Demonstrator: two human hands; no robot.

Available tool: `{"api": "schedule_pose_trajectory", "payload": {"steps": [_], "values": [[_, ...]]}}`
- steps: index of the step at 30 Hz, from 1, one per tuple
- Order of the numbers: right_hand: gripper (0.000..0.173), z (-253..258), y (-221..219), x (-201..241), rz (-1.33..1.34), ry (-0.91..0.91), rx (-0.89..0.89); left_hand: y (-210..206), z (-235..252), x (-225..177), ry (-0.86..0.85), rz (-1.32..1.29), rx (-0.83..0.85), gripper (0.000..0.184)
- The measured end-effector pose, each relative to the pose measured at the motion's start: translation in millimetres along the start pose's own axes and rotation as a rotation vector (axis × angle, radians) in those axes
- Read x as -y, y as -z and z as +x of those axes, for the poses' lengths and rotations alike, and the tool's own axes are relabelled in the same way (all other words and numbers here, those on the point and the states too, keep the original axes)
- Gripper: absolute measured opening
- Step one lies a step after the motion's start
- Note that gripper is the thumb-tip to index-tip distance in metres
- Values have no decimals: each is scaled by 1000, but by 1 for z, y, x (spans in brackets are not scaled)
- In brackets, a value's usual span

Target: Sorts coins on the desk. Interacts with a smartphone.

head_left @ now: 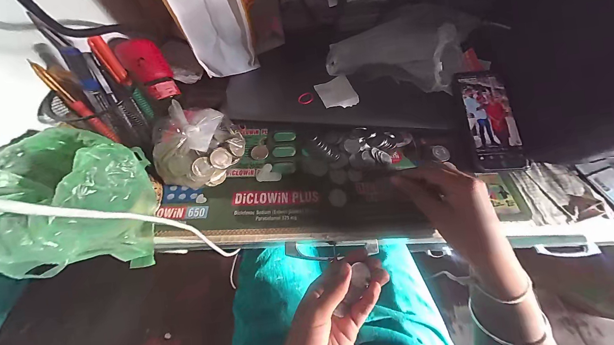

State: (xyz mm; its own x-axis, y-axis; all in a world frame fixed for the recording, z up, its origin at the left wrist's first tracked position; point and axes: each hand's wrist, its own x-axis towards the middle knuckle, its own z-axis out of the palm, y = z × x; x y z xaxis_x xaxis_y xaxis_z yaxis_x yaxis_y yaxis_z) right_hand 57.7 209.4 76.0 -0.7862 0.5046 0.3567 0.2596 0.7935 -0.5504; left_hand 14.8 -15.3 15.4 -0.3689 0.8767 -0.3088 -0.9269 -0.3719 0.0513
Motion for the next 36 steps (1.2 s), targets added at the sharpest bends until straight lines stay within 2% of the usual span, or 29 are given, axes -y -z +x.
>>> {"api": "schedule_pose_trajectory", "payload": {"steps": [8,10,13,15,18,19,21,28,32,36], "values": [[30,-12,17,-2,-317,96,-189,1,0,3,4,-11,-7,28],[32,-12,17,-3,-301,144,-179,2,0,3,-2,-9,-12,28],[28,-12,14,-4,-266,195,-72,0,0,3,-19,18,-44,26],[37,-15,11,-6,-260,226,25,-2,1,3,-29,29,-61,27],[67,-28,5,0,-294,288,122,-1,1,3,-50,44,-45,30],[70,-32,3,1,-296,312,128,0,0,3,-54,32,-43,30],[62,-40,2,2,-297,341,125,1,0,3,-59,-3,-54,30],[15,-53,-1,-1,-198,492,30,-1,1,2,-50,20,-45,31],[13,-56,-4,-2,-163,504,1,-4,1,2,-54,61,-49,30],[26,-54,-2,-4,-199,434,37,-8,2,3,-48,85,-81,29]]}}
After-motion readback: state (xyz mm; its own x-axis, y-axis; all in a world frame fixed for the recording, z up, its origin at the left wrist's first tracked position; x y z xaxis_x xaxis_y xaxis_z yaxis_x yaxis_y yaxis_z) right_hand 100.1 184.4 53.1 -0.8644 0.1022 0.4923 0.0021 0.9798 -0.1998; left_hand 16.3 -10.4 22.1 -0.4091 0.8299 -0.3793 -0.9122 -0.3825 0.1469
